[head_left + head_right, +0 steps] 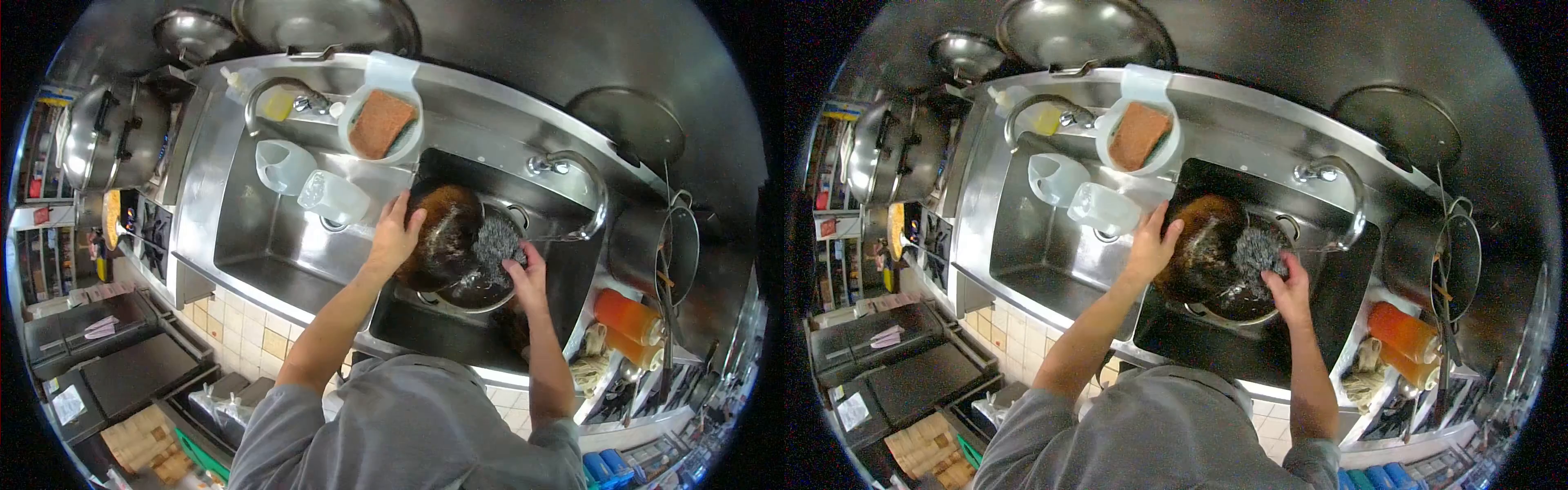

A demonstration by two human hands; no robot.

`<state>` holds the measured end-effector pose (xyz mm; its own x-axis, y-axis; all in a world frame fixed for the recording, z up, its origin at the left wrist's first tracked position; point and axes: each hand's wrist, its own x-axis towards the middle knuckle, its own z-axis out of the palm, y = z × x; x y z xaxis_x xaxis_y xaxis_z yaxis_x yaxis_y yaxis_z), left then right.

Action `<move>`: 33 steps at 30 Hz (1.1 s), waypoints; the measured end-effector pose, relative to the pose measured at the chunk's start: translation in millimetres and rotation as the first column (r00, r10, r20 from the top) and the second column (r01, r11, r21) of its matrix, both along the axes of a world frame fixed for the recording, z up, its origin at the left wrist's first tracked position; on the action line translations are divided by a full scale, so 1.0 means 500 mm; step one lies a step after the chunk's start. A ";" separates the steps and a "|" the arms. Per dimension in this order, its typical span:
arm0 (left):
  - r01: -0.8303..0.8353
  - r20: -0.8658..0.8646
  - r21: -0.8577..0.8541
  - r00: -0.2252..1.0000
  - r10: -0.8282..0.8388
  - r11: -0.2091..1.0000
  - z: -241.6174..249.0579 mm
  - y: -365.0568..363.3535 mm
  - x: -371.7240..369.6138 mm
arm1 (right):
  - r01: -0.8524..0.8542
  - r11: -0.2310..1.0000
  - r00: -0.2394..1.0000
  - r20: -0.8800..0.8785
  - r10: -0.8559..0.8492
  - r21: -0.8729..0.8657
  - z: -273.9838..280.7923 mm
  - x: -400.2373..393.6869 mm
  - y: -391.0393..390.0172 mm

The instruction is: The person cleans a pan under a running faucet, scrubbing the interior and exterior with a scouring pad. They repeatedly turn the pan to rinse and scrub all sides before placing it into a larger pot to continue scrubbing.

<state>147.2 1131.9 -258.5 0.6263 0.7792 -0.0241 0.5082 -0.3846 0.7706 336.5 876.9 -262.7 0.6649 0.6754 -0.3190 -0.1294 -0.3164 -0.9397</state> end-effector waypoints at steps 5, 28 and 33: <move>-0.010 0.027 -0.117 1.000 0.014 0.993 0.002 0.008 -0.010 | -0.276 0.949 0.880 0.436 0.186 0.151 0.188 0.003 0.233; 0.095 0.147 -0.231 0.987 -0.062 0.968 0.011 0.043 -0.024 | -0.143 0.152 -0.176 0.176 0.969 -0.978 0.127 -0.094 0.828; 0.105 0.065 -0.426 0.994 -0.085 0.899 0.021 0.053 -0.022 | -0.473 0.499 0.136 0.499 0.856 -0.726 0.185 -0.060 0.798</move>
<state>135.9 1158.6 -247.9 0.7050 0.6365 -0.3129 0.4482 -0.0578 0.8921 306.6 1276.1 -170.1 0.0490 0.9498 -0.3091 0.9502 -0.1396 -0.2785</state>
